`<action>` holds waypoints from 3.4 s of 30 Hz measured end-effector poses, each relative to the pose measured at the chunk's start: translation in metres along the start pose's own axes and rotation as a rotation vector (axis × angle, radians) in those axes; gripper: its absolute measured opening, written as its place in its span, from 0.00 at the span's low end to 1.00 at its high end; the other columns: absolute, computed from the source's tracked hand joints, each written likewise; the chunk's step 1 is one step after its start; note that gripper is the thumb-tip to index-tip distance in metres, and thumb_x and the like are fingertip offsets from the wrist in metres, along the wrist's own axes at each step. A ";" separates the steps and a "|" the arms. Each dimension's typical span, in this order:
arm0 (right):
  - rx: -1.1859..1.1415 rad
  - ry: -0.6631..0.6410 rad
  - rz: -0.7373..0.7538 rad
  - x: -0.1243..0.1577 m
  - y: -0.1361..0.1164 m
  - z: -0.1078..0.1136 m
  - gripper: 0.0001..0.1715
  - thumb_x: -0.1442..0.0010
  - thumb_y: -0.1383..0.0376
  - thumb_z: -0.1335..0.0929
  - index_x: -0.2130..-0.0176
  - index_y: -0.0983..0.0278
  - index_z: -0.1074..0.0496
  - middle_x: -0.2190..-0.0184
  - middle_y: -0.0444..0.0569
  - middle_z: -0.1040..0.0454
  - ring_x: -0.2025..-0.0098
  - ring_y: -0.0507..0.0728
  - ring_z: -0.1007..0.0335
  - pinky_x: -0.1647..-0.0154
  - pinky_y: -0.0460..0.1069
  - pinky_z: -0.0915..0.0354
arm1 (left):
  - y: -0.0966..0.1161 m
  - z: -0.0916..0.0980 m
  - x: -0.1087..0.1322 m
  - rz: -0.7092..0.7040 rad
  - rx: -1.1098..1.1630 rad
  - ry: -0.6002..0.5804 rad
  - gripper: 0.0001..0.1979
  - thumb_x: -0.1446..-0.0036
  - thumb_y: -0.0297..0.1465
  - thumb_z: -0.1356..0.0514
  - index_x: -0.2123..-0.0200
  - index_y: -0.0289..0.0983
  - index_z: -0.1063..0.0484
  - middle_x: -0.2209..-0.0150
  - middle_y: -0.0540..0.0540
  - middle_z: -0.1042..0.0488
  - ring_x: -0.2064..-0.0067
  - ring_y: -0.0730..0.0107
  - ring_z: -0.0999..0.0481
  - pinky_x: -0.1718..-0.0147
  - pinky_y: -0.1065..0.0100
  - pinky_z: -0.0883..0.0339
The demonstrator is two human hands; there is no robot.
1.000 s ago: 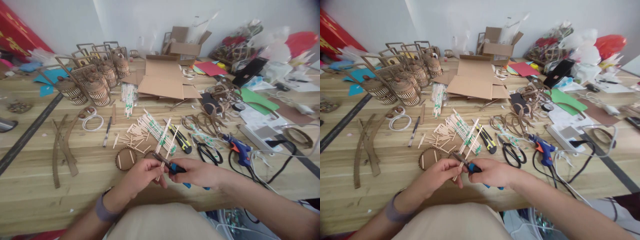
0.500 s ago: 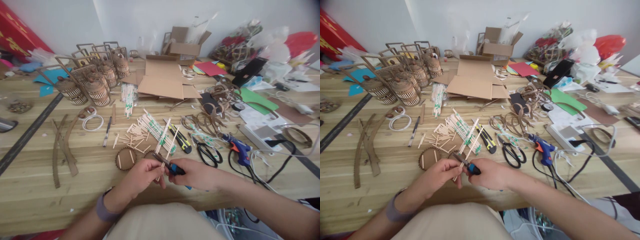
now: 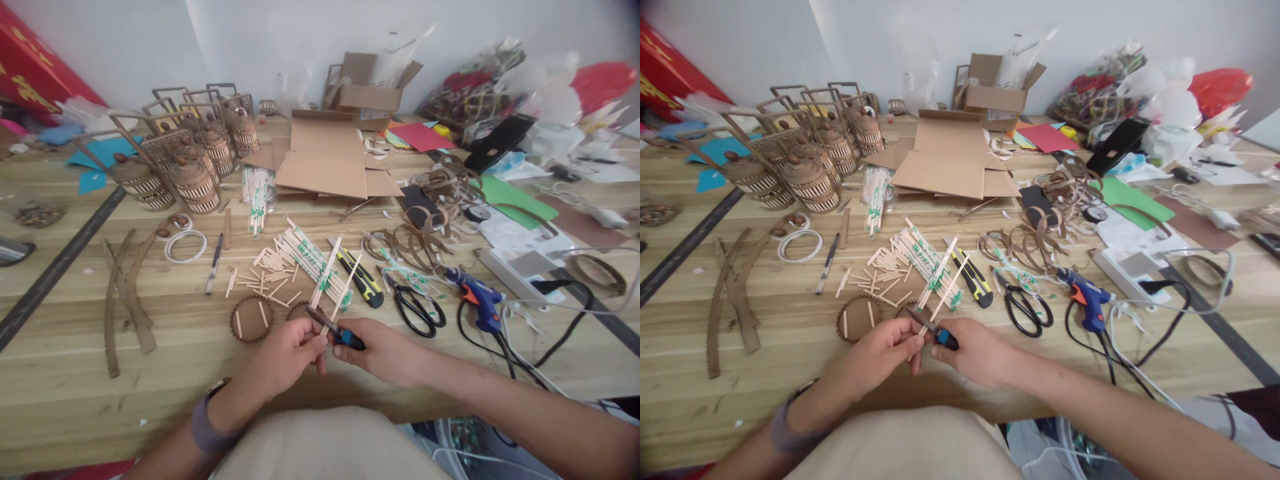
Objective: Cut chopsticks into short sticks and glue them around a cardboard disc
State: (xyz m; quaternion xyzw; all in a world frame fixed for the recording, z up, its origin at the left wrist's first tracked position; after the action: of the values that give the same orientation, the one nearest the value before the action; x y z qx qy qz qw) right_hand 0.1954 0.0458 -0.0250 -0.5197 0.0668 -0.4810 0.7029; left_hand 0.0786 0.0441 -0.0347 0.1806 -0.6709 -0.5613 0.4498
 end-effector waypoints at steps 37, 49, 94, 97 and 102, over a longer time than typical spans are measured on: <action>0.094 0.054 -0.033 0.004 0.004 0.014 0.09 0.38 0.60 0.38 0.65 0.63 0.33 0.69 0.47 0.30 0.66 0.55 0.34 0.64 0.49 0.37 | -0.001 0.028 0.002 -0.063 -0.110 0.170 0.15 0.37 0.41 0.53 0.67 0.38 0.35 0.80 0.55 0.35 0.75 0.70 0.33 0.70 0.69 0.40; 0.625 0.663 0.282 0.006 -0.035 0.019 0.10 0.38 0.69 0.37 0.54 0.65 0.36 0.54 0.59 0.29 0.54 0.65 0.31 0.58 0.57 0.33 | 0.018 0.019 0.004 -0.135 -0.668 0.270 0.12 0.36 0.29 0.54 0.68 0.38 0.33 0.68 0.44 0.24 0.65 0.61 0.25 0.65 0.65 0.37; 0.239 0.346 0.209 -0.010 -0.036 0.021 0.23 0.42 0.72 0.37 0.47 0.64 0.40 0.53 0.54 0.25 0.54 0.59 0.26 0.59 0.50 0.34 | -0.002 0.022 -0.016 -0.011 0.075 0.090 0.16 0.42 0.43 0.45 0.71 0.37 0.31 0.76 0.50 0.25 0.73 0.69 0.25 0.75 0.72 0.37; 0.234 0.286 0.215 -0.012 -0.035 0.016 0.29 0.43 0.73 0.37 0.42 0.64 0.43 0.53 0.52 0.24 0.55 0.58 0.25 0.59 0.50 0.34 | -0.005 0.018 -0.017 0.006 0.065 0.055 0.15 0.42 0.41 0.46 0.74 0.37 0.31 0.76 0.49 0.24 0.73 0.69 0.25 0.74 0.71 0.36; 0.227 0.240 0.240 -0.012 -0.041 0.016 0.35 0.45 0.75 0.37 0.39 0.60 0.45 0.53 0.50 0.23 0.54 0.58 0.25 0.58 0.50 0.33 | -0.006 0.013 -0.017 0.015 0.119 -0.001 0.12 0.43 0.37 0.45 0.74 0.37 0.30 0.77 0.50 0.25 0.74 0.69 0.24 0.73 0.70 0.35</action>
State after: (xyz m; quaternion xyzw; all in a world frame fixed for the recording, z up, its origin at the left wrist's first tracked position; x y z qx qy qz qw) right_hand 0.1741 0.0654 0.0097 -0.3643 0.1570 -0.4568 0.7962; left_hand 0.0756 0.0627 -0.0468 0.2018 -0.7046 -0.5170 0.4422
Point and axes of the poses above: each hand's wrist, its own x-axis away from the middle knuckle, its own z-axis out of the back of the hand, y = z × x, the point moved 7 cm from there along -x, towards the middle knuckle
